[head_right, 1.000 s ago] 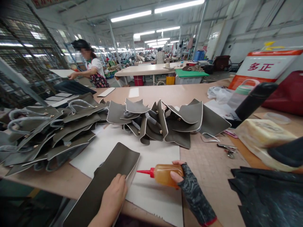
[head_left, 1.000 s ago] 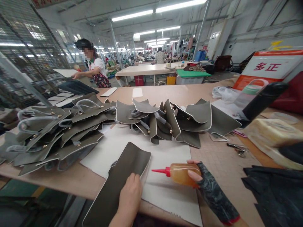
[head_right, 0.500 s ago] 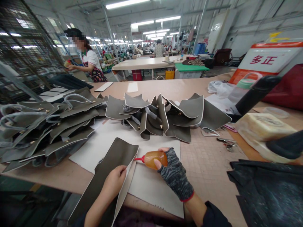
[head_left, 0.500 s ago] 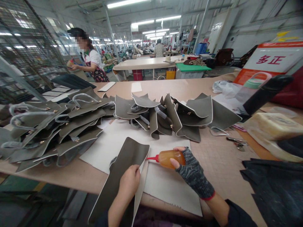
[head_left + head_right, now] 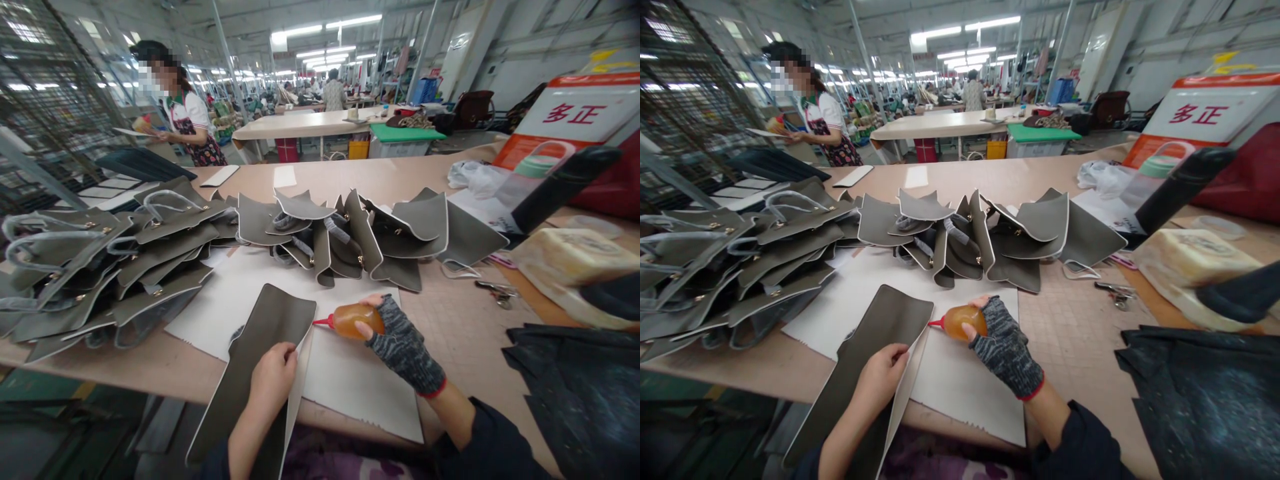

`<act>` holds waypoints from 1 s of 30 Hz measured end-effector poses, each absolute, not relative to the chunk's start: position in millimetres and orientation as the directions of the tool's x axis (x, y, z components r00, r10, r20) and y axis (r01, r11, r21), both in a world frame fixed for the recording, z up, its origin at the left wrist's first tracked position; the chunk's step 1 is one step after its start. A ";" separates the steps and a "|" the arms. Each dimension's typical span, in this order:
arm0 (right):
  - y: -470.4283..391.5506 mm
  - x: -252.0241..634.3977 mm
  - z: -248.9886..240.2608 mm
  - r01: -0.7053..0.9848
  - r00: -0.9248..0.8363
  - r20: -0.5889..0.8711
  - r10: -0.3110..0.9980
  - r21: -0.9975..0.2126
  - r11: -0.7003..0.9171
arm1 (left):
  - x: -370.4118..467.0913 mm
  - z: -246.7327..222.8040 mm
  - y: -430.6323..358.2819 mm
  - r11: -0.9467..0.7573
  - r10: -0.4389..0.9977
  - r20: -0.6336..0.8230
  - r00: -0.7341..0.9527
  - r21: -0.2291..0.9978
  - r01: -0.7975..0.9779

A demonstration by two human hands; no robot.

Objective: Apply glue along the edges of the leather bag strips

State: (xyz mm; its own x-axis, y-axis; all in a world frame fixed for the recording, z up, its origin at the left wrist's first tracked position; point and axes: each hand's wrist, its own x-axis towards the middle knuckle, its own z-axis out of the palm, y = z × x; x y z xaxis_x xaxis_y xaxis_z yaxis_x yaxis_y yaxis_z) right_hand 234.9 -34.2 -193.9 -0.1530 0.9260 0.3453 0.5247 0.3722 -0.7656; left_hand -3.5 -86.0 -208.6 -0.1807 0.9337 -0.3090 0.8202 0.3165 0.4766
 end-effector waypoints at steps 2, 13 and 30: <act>-35.2 236.0 -194.6 0.505 -0.154 0.318 0.936 -0.789 0.351 | -3.0 -207.9 -85.6 0.320 0.932 -0.312 -0.183 0.477 0.819; -33.4 238.7 -198.0 0.491 -0.098 0.311 0.945 -0.811 0.318 | 0.7 -206.4 -85.4 0.339 0.926 -0.321 -0.199 0.478 0.810; -67.4 237.5 -201.4 0.388 -0.128 0.179 0.975 -0.896 0.215 | 3.4 -202.6 -85.6 0.327 0.932 -0.310 -0.188 0.495 0.805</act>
